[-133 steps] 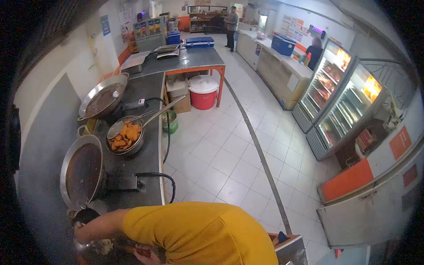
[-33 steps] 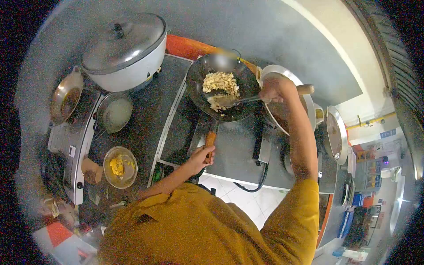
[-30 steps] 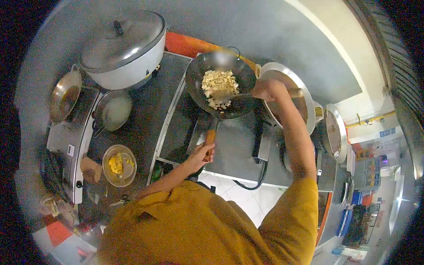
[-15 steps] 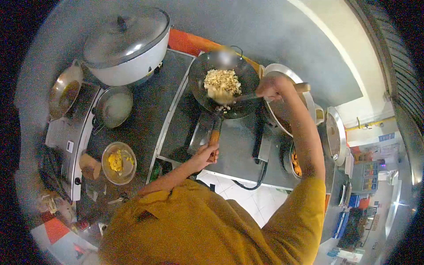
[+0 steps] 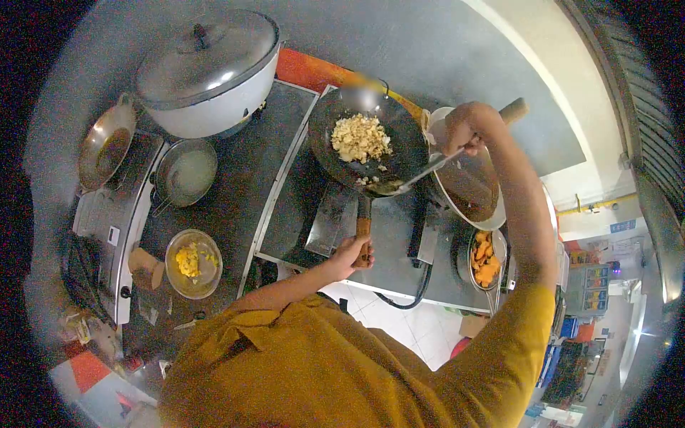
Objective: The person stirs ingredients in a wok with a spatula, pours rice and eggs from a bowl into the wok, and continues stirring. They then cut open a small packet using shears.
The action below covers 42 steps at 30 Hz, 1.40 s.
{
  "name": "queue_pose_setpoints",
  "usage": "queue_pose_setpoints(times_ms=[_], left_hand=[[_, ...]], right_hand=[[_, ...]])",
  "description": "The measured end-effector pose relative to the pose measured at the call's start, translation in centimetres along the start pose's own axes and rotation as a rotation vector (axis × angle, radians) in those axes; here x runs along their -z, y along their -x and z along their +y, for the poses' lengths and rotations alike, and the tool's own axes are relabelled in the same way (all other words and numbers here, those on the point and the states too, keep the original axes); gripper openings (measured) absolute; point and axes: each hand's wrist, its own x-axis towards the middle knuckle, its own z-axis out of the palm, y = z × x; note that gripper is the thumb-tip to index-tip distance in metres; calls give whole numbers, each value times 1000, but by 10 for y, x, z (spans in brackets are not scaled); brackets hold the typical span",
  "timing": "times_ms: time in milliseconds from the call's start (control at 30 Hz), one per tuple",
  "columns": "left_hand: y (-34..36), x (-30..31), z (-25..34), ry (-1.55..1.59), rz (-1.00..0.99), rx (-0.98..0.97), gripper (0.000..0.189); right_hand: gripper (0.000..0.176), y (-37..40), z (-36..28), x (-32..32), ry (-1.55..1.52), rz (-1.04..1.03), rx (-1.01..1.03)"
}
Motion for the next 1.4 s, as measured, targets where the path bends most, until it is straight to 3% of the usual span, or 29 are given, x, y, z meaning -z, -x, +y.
queue_pose_setpoints(times_ms=[67,133,200,300,333,400,433,467,533,567,600,633,733,767,800,867,900,1033,1200,1300,1400], left_hand=[[-3,3,-8,-23,-15,-75,26],[4,0,-8,-46,-36,-156,25],[25,-8,7,-150,79,-184,26],[32,11,25,-197,59,-152,25],[29,18,30,-200,59,-155,25],[23,35,32,-190,48,-133,31],[24,40,36,-205,53,-139,31],[19,39,38,-217,68,-100,30],[24,47,43,-196,91,-49,25],[31,42,46,-177,64,-25,20],[29,47,47,-188,37,-31,19],[36,30,48,-337,215,-61,18],[30,46,54,-207,-35,17,16],[48,7,55,-249,75,-10,24],[45,20,58,-236,-106,13,22],[23,54,62,-356,-83,-19,22],[15,51,58,-397,-133,61,22],[27,26,85,-214,-7,363,30],[18,27,83,-219,170,442,23],[26,28,80,-238,186,385,22],[38,18,74,-306,137,231,24]], right_hand=[[40,-31,-3,-15,-53,-61,-3],[44,-72,-9,-39,-173,105,99],[46,-68,-8,-37,-227,197,148],[32,-39,3,-38,-129,240,57],[28,-71,14,-54,-94,420,141],[21,-177,34,-105,129,1190,278],[20,-74,-28,-72,-54,735,18],[25,-102,-28,-87,-189,657,-3],[25,-71,-41,-91,-238,726,54],[24,-36,-51,-85,-263,618,29],[23,-72,-48,-109,-223,766,-3],[24,-84,-47,-113,-285,774,-16],[27,-126,-86,-98,-415,793,-73],[28,-142,-92,-92,-409,791,-103],[29,-156,-96,-91,-400,773,-130],[31,-189,-100,-94,-370,728,-178],[32,-201,-102,-99,-359,689,-207],[37,-263,-134,-98,-309,560,-250],[41,-314,-158,-100,-232,499,-269],[39,-274,-147,-119,-304,623,-322],[29,-222,-142,-112,-307,561,-238]])
